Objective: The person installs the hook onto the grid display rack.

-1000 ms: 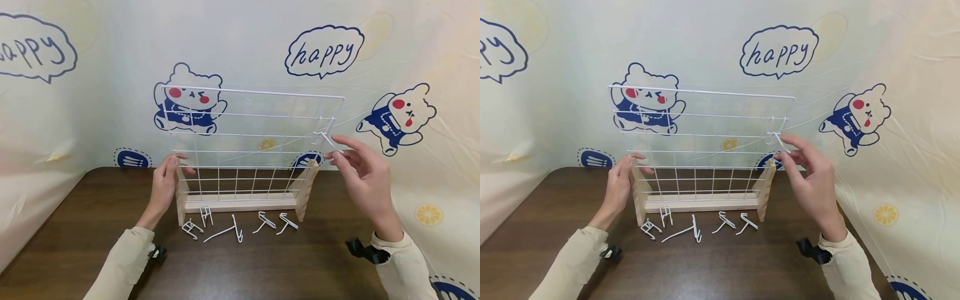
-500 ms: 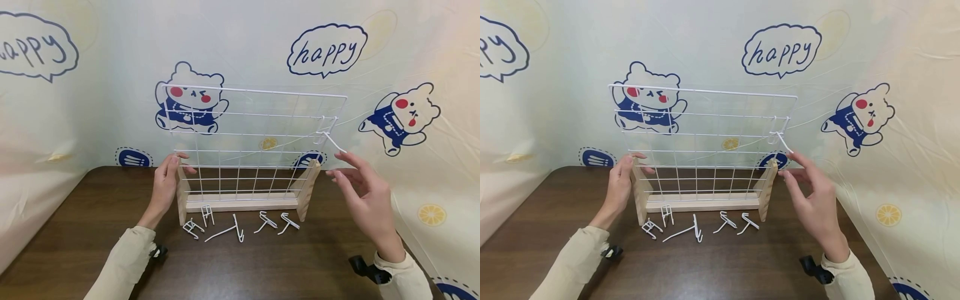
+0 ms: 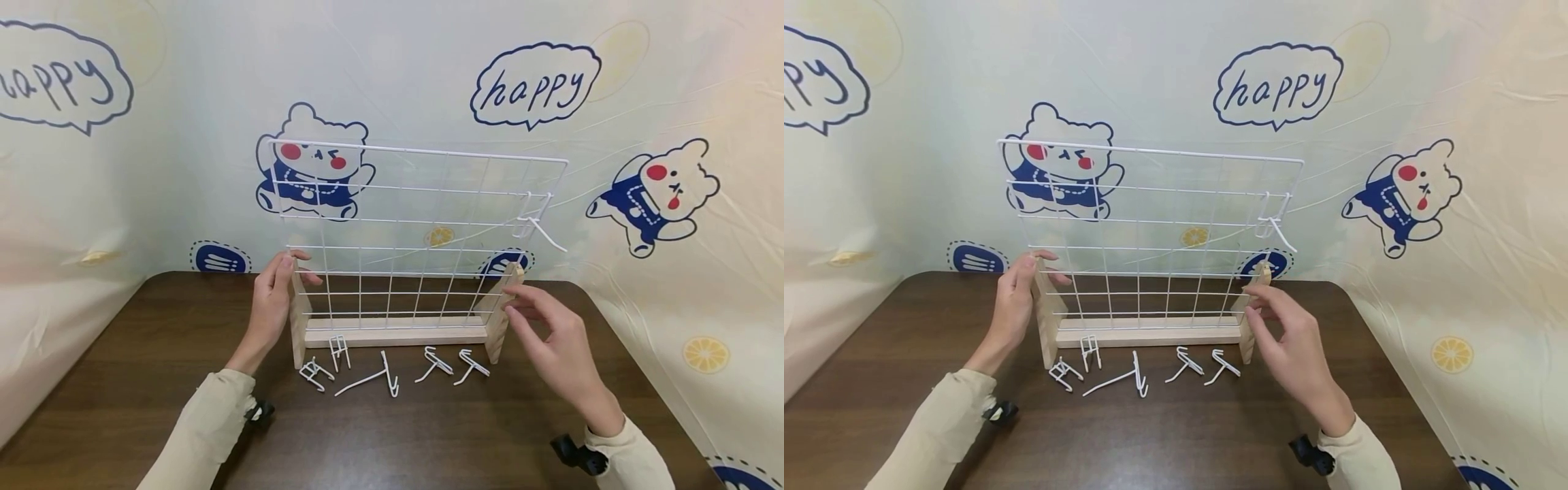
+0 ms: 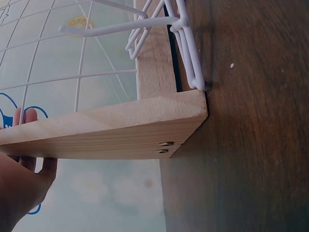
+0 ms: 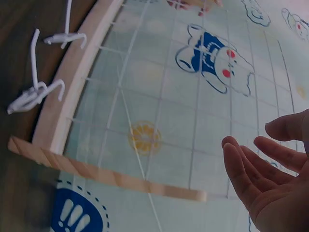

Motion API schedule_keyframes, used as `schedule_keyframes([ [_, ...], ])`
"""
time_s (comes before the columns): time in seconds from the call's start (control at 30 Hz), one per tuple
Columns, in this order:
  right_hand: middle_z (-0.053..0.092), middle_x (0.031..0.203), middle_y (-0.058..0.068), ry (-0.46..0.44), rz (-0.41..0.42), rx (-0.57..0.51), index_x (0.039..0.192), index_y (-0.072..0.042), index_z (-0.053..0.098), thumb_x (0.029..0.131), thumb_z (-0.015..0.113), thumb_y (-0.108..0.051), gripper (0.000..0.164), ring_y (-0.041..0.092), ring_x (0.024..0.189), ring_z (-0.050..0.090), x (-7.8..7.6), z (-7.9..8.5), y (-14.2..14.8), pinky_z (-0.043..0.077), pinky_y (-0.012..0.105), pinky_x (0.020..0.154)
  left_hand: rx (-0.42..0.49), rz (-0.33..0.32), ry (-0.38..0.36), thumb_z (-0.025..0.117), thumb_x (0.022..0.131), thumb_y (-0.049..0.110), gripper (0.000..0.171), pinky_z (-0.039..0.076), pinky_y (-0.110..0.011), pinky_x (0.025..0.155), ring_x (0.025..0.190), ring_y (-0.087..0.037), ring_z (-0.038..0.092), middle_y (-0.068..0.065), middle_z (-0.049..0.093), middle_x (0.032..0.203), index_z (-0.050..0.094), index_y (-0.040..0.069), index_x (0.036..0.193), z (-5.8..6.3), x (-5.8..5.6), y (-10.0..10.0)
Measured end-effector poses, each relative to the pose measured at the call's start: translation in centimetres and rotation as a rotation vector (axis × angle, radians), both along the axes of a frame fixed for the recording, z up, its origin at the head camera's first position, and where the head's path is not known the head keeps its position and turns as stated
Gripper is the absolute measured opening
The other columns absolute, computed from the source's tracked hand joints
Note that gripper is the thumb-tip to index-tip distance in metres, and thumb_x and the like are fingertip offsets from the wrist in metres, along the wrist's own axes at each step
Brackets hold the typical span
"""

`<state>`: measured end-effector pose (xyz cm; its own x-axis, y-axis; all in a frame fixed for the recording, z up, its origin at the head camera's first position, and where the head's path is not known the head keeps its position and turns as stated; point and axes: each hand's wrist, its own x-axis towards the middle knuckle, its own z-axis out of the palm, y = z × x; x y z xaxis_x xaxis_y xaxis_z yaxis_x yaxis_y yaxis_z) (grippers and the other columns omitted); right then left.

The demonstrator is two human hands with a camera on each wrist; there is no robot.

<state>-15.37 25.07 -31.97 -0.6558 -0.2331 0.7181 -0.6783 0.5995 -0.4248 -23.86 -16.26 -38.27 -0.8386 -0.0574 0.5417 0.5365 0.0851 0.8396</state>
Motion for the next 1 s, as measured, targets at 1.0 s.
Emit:
schedule_keyframes([
  [1.0, 0.071, 0.096, 0.000, -0.234, 0.144, 0.150, 0.107, -0.007, 0.070, 0.090, 0.070, 0.000, 0.019, 0.005, 0.080, 0.066, -1.2, -5.8, -2.9, 0.055, 0.028, 0.067, -0.002, 0.008, 0.007, 0.034, 0.110, 0.029, 0.041, 0.045, -0.034, 0.064, 0.085, -0.030, 0.068, -0.031, 0.067, 0.088, 0.058, -0.002, 0.120, 0.1, 0.0, 0.1],
])
